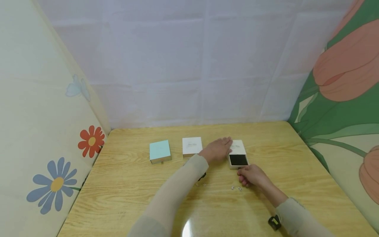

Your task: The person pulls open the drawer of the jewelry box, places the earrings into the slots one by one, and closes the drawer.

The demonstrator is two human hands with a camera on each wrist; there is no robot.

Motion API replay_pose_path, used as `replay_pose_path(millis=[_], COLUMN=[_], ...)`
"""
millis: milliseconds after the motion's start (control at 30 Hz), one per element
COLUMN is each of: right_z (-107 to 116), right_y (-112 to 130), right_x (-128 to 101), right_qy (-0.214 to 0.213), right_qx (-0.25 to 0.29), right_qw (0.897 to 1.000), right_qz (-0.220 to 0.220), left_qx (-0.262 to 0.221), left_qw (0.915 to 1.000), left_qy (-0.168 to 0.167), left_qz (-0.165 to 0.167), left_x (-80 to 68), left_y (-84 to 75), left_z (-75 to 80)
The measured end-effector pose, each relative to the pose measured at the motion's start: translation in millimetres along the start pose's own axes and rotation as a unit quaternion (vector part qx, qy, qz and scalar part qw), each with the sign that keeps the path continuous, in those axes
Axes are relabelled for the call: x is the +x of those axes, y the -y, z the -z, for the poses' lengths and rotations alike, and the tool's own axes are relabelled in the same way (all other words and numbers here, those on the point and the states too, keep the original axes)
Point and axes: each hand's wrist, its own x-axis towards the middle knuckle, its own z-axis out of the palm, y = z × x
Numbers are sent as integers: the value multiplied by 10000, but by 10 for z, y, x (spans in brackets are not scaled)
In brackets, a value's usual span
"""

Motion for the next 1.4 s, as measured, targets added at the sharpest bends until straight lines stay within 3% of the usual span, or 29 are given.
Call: replay_pose_path(millis=[1033, 1400], right_z=[-35, -31], right_y=[-28, -57], right_x=[-62, -72], right_qy=[-99, 97], right_qx=[32, 42], right_qw=[9999, 9998], right_qz=[68, 152], left_qx=[-118, -67], left_qw=[9999, 10000], left_qy=[42, -6], left_qz=[3, -33], left_x=[-22, -16], left_y=[-10, -6], left_z=[29, 24])
